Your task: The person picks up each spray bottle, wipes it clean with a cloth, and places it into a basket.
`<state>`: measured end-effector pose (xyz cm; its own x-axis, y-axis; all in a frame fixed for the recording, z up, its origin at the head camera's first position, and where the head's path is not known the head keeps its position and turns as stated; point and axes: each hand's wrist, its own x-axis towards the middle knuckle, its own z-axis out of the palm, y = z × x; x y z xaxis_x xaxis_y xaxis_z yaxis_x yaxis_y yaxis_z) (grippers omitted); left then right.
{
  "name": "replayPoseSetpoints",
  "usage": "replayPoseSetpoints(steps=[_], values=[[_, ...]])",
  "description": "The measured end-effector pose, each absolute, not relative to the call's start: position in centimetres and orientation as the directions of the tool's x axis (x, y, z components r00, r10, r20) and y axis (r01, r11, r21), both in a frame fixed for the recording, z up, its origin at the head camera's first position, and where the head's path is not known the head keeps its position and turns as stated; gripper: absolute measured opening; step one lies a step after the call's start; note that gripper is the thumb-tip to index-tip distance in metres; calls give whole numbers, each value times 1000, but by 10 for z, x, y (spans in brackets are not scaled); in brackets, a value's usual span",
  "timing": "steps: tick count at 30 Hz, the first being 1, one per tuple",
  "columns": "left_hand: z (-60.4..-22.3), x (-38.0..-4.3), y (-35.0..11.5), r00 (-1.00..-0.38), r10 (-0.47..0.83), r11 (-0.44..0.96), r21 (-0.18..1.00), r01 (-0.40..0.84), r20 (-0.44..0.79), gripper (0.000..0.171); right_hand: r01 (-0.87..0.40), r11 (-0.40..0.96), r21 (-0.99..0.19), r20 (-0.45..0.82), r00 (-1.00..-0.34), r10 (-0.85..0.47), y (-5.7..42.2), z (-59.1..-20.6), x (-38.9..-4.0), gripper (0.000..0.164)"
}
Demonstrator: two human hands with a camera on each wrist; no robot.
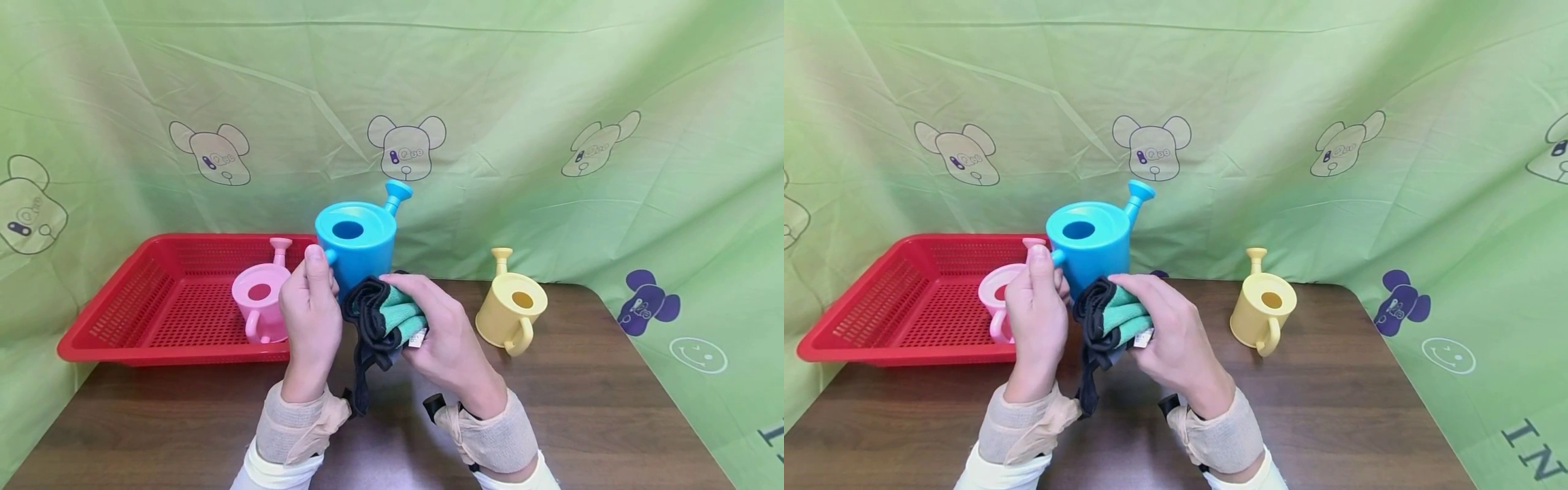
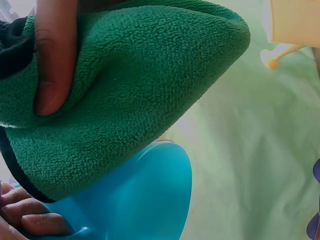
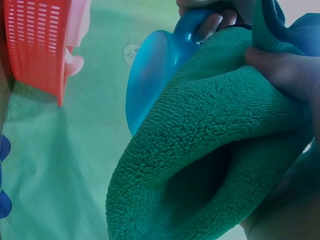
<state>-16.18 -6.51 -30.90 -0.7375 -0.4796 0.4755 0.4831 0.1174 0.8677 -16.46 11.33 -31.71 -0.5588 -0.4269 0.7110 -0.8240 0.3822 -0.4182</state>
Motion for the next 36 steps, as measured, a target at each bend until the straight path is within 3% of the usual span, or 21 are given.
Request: replayPoseSetpoints(steps=[36], values=[[-306, -161, -71, -767, -483, 50, 888, 458, 423, 53, -821, 413, -394, 646, -567, -511, 117, -316, -169, 68]])
